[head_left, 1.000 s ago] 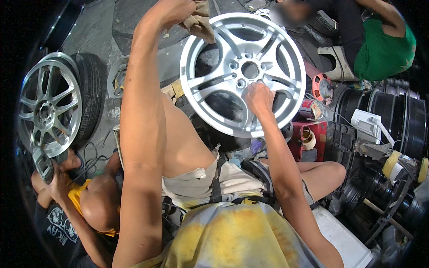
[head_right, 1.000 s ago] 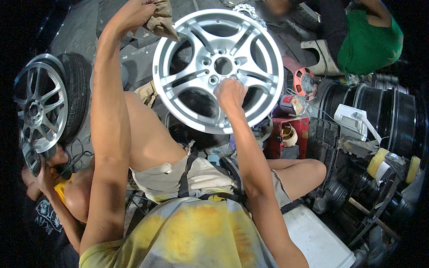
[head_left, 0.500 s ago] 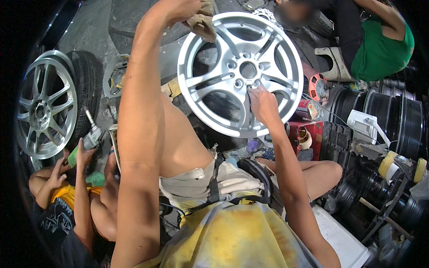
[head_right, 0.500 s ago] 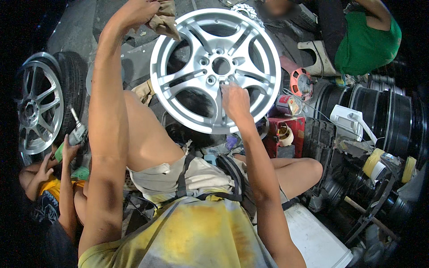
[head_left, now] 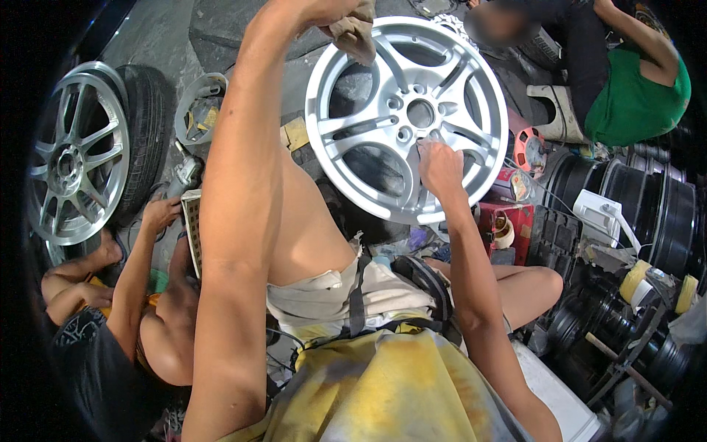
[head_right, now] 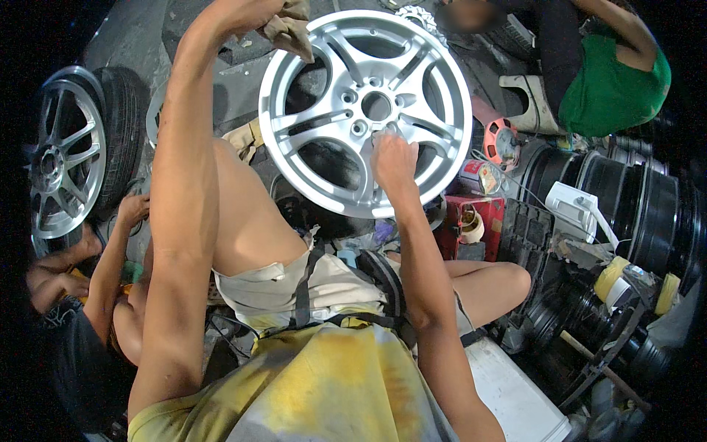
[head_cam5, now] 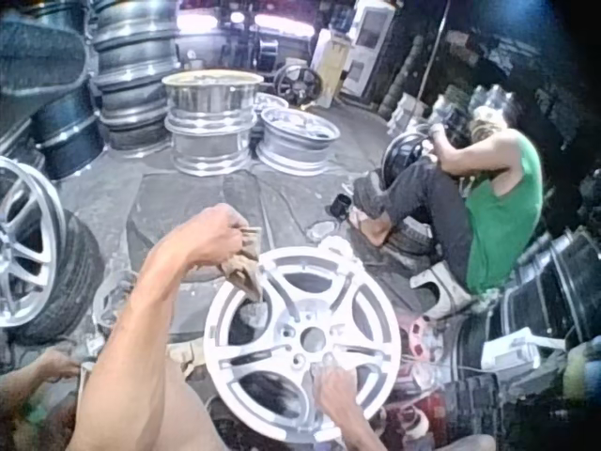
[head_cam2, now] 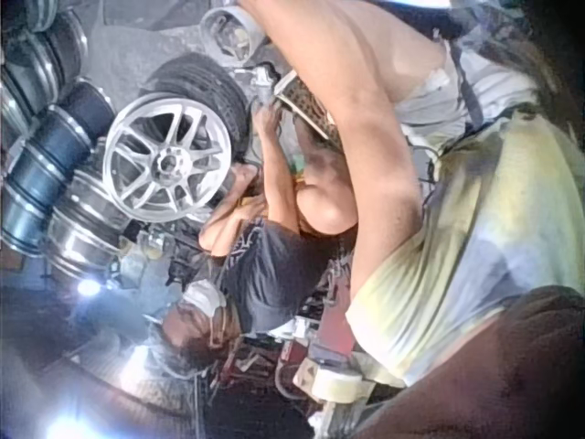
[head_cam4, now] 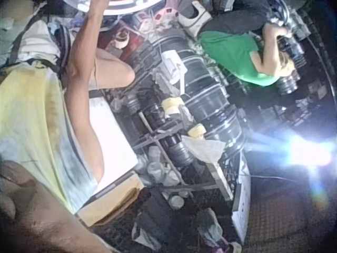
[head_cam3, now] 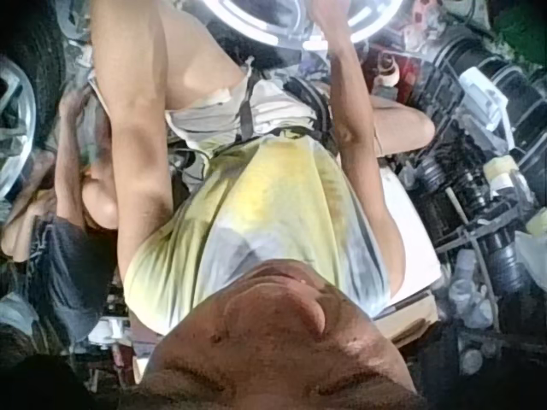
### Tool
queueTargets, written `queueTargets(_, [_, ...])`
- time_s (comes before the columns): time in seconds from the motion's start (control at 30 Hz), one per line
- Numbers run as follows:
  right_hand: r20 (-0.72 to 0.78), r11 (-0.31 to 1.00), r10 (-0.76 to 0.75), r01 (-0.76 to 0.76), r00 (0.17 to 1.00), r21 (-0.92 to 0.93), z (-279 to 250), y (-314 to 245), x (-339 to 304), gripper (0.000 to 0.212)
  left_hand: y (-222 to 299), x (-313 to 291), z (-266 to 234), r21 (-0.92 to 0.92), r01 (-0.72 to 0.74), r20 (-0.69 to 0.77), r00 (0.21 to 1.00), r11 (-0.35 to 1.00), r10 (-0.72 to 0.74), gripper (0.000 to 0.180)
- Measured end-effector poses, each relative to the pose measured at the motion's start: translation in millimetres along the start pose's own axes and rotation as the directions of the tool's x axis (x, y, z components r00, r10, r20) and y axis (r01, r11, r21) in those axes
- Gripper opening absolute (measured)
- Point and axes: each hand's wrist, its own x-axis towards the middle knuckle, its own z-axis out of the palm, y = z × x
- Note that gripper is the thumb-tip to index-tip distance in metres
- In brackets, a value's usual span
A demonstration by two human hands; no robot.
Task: The person sits on the floor and scrubs a silver car rim with a small abrasive pad, focusing on the spokes and central hub area. The person repeatedly rubs the surface to remove dirt or oxidation, occasionally adjusting their grip on the rim.
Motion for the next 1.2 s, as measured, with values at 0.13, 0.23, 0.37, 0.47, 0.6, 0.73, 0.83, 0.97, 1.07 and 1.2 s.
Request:
queueTargets(0.13, [0.202, 0.992, 0.008, 0.018, 0.979, -0.126, -10, -2, -5, 0.021, -1, 3, 3, -0.048, 0.004, -0.020, 1.000, 0.999, -0.005, 0.024])
queueTargets(0.23, [-0.022, 0.998, -0.048, 0.047, 0.999, -0.038, -1, -3, -4, 0.020, -3, 4, 4, 0.025, -0.014, -0.038, 0.999, 1.000, 0.015, 0.024])
queueTargets(0.37, [0.057, 0.990, -0.043, 0.050, 0.997, -0.136, 4, 4, -2, 0.021, 6, 6, 7, -0.007, -0.018, -0.007, 1.000, 1.000, 0.018, 0.025])
queueTargets(0.47, [0.195, 0.986, -0.007, 0.039, 0.981, -0.164, -7, 0, -3, 0.021, -1, 3, 4, -0.040, 0.006, -0.023, 1.000, 0.999, -0.007, 0.025])
queueTargets(0.6, [-0.097, 0.996, -0.059, 0.052, 0.994, -0.070, 3, -1, 2, 0.020, 2, 4, -1, -0.006, -0.021, -0.038, 0.999, 1.000, 0.021, 0.025])
queueTargets(0.73, [0.100, 0.980, 0.099, -0.080, 0.990, -0.182, 0, -13, -2, 0.021, 2, 3, 5, -0.037, 0.010, 0.008, 1.000, 0.999, -0.010, 0.024])
queueTargets(0.83, [0.250, 0.963, 0.178, -0.116, 0.952, -0.242, -7, -20, -3, 0.022, -9, 4, 9, 0.015, 0.021, -0.018, 1.000, 1.000, -0.021, 0.024])
queueTargets(0.97, [-0.034, 0.999, 0.027, -0.029, 0.999, -0.046, -1, -3, 1, 0.022, 6, 1, 4, -0.041, 0.017, 0.004, 1.000, 0.999, -0.017, 0.024])
queueTargets(1.07, [0.042, 0.991, 0.114, -0.111, 0.993, -0.074, 6, -9, 5, 0.022, 3, 6, 6, -0.008, 0.014, -0.009, 1.000, 1.000, -0.014, 0.024])
queueTargets(1.2, [0.251, 0.971, 0.204, -0.163, 0.946, -0.176, -9, -20, 2, 0.029, -4, 8, 11, -0.021, 0.009, 0.018, 1.000, 1.000, -0.009, 0.025])
